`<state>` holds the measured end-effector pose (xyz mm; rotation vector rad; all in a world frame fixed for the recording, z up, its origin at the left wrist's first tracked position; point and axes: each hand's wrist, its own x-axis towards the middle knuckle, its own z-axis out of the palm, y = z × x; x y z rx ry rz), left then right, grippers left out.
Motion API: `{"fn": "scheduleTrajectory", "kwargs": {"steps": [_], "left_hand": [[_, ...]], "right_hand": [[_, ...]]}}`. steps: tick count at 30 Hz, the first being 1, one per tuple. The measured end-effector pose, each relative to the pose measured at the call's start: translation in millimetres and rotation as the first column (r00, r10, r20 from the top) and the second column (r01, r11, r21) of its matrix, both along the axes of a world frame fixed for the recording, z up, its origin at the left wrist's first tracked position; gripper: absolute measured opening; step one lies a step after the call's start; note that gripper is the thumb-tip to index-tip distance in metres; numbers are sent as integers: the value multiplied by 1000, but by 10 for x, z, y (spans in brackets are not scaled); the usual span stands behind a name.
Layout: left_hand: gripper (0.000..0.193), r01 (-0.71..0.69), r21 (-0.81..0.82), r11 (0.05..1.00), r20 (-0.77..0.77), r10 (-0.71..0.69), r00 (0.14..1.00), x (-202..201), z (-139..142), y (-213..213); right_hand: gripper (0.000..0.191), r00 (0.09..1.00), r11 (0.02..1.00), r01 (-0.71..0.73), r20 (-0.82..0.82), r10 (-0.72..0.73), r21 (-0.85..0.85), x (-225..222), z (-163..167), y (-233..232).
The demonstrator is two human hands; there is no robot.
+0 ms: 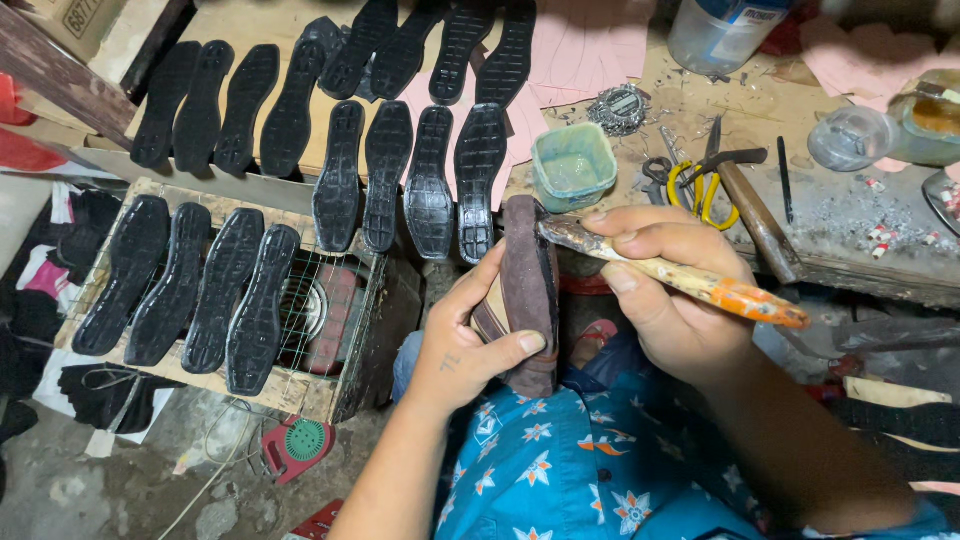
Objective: The person applies glue to the edges and sole of a brown slip-on shoe using a brush, then places it on a shelf with other shoes. The person repeats the gluing process on another shoe.
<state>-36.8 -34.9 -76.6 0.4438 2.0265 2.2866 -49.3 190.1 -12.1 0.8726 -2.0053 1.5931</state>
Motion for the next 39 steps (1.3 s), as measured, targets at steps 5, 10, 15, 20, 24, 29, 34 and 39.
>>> {"fn": "scheduleTrajectory", "kwargs": {"steps": [5,10,15,20,24,29,34,39], "left_hand": [[92,15,44,999,42,-17,999,-10,7,4],[92,28,116,993,77,-37,996,-1,21,16],[91,44,140,989,85,-57,995,-8,28,22],[90,52,166,985,95,-69,993,-32,21,28],[90,64,196,978,105,-86,991,-44,-12,17],[90,46,193,980,113,-68,991,-10,-66,10],[91,56,195,979,110,-79,991,-9,-47,10],[90,54,180,982,100,-72,992,-7,-31,6]], "right_hand": [[23,1000,1000,-5,9,4,24,1,-7,0],[21,1000,1000,-12,23,11,28,17,-17,10],[21,999,1000,-15,41,14,21,31,-31,19],[21,997,999,-39,67,38,15,34,-59,35],[21,994,998,-60,88,61,-8,43,-95,42],[23,993,998,-53,107,56,-36,75,-122,44],[26,999,997,-25,27,27,-72,43,-110,3],[25,999,1000,-27,19,27,-7,22,-86,-10]]}}
